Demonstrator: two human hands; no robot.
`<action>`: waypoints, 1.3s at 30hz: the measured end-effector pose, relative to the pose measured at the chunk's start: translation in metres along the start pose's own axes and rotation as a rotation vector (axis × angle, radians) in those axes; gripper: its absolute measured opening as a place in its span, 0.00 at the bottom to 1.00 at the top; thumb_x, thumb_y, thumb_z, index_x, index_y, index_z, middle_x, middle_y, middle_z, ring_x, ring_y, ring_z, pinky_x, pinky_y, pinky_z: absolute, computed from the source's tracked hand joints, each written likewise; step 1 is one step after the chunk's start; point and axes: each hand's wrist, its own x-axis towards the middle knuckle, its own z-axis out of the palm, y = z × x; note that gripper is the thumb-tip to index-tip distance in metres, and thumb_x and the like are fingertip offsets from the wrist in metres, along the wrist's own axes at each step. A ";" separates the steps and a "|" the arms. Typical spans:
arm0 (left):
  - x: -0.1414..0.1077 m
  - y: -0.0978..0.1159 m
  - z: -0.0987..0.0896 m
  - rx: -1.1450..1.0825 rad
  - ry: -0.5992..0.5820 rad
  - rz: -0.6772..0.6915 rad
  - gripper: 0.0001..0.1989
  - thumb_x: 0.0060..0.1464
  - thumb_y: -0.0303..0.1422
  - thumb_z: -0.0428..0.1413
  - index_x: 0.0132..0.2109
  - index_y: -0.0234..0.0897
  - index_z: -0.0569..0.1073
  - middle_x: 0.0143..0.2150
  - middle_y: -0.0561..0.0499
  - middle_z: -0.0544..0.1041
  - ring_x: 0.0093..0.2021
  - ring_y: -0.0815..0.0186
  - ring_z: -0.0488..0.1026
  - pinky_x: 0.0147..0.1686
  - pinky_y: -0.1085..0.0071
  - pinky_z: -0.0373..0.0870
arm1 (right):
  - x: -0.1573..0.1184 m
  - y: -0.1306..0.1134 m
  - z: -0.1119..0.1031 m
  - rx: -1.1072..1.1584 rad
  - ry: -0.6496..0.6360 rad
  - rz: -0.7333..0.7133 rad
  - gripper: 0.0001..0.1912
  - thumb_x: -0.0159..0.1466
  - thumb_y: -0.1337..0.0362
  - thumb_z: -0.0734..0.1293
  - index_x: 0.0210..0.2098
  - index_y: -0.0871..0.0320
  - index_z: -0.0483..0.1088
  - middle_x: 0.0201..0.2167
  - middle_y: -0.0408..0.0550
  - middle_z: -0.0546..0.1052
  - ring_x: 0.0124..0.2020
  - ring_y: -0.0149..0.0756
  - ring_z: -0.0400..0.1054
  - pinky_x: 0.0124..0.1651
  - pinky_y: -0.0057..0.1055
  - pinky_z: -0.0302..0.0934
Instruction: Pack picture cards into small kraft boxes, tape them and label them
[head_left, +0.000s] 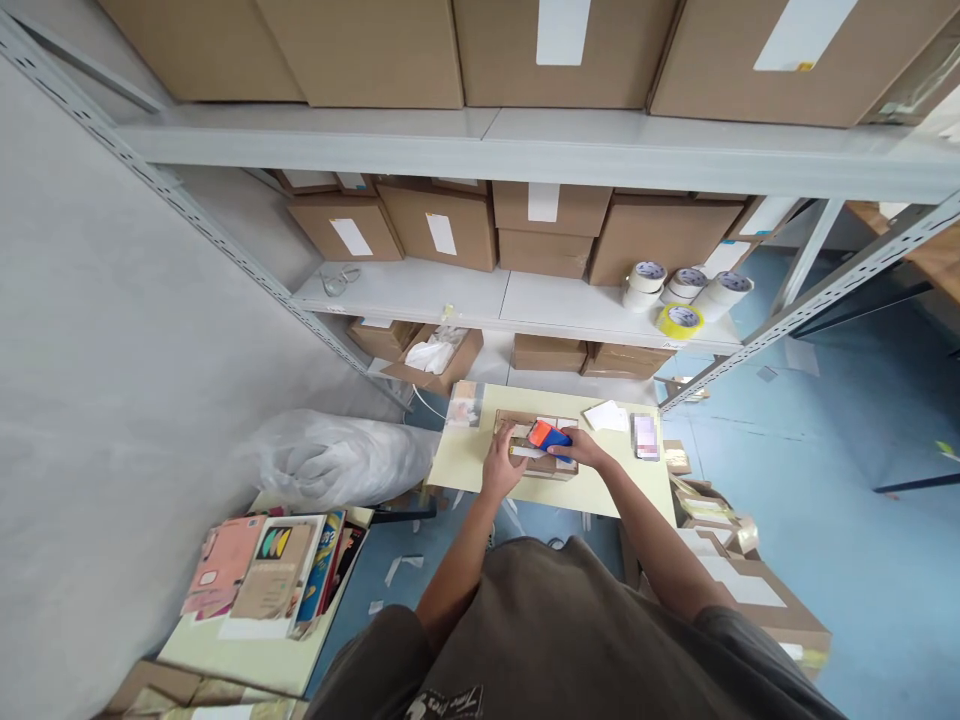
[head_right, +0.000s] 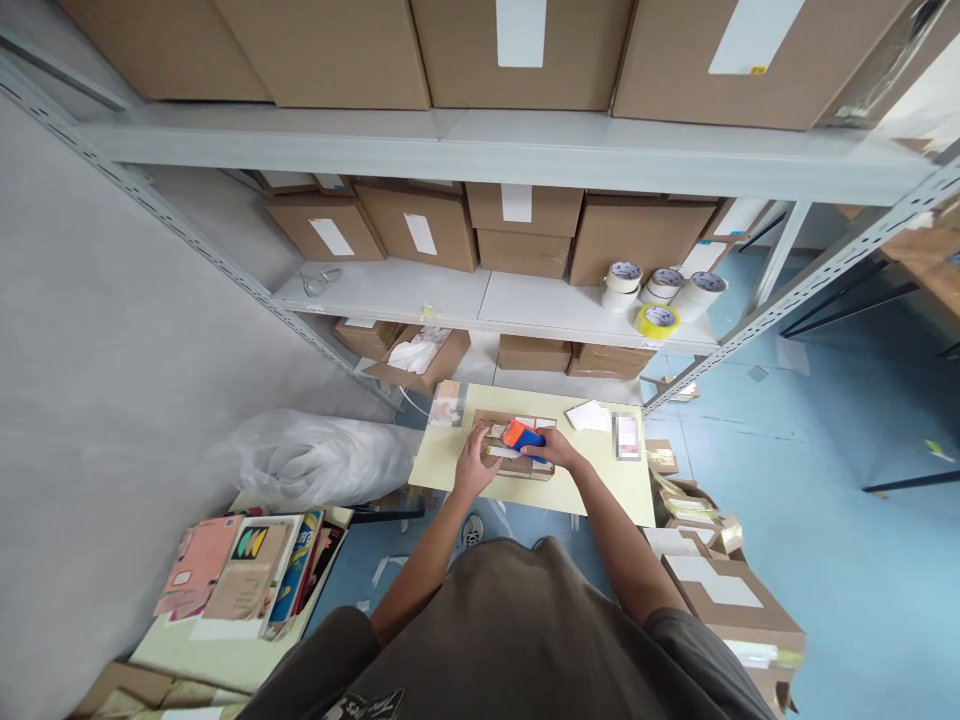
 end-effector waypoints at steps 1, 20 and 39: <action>-0.001 0.002 0.003 0.015 0.033 0.010 0.38 0.56 0.32 0.65 0.72 0.42 0.63 0.72 0.39 0.66 0.73 0.48 0.63 0.69 0.50 0.66 | 0.000 0.001 0.000 0.005 0.005 -0.003 0.29 0.55 0.35 0.73 0.33 0.56 0.73 0.30 0.44 0.75 0.33 0.40 0.69 0.35 0.31 0.60; 0.042 0.018 -0.009 -0.016 0.008 0.120 0.08 0.63 0.33 0.62 0.47 0.43 0.85 0.51 0.45 0.80 0.54 0.58 0.77 0.58 0.60 0.75 | -0.002 0.009 0.002 -0.001 -0.018 0.029 0.31 0.55 0.34 0.72 0.38 0.56 0.75 0.33 0.45 0.77 0.36 0.41 0.70 0.38 0.31 0.62; 0.040 0.007 -0.012 -0.385 0.170 -0.303 0.12 0.60 0.41 0.60 0.40 0.39 0.84 0.39 0.44 0.86 0.41 0.58 0.82 0.46 0.63 0.77 | -0.012 -0.021 -0.020 -0.063 -0.059 -0.047 0.28 0.54 0.35 0.74 0.30 0.55 0.73 0.28 0.44 0.75 0.32 0.39 0.68 0.35 0.31 0.59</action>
